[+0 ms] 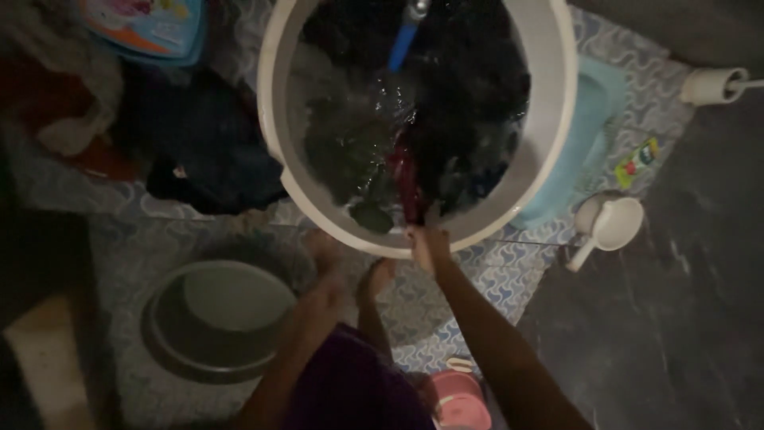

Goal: Washing and wringing out laundry by hand in a plastic basin.

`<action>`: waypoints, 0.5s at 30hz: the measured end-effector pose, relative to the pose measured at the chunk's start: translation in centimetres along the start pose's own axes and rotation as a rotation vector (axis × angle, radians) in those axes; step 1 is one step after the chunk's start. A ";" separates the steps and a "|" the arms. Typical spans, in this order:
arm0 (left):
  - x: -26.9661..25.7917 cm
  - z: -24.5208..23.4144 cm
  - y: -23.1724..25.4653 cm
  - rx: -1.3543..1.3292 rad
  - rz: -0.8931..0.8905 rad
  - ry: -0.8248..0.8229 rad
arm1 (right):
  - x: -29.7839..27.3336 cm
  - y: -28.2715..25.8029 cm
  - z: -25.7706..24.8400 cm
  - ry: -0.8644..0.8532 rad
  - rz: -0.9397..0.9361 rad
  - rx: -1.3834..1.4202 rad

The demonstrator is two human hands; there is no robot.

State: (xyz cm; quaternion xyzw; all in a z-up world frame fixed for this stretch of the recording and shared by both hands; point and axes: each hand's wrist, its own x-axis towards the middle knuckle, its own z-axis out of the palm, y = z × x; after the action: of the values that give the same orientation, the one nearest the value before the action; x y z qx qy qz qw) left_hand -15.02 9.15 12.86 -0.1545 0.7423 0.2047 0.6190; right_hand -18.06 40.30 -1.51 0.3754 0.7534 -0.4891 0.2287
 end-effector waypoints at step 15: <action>-4.5 9.9 21.6 -0.223 1.198 0.864 | -28.2 -10.7 -24.0 0.112 -0.672 0.214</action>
State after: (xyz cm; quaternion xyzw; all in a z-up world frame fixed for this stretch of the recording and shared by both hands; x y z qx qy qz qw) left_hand -16.16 32.71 18.21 0.1476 0.8514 0.5021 0.0352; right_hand -8.72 49.87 34.59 0.1550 0.7906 -0.5917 -0.0273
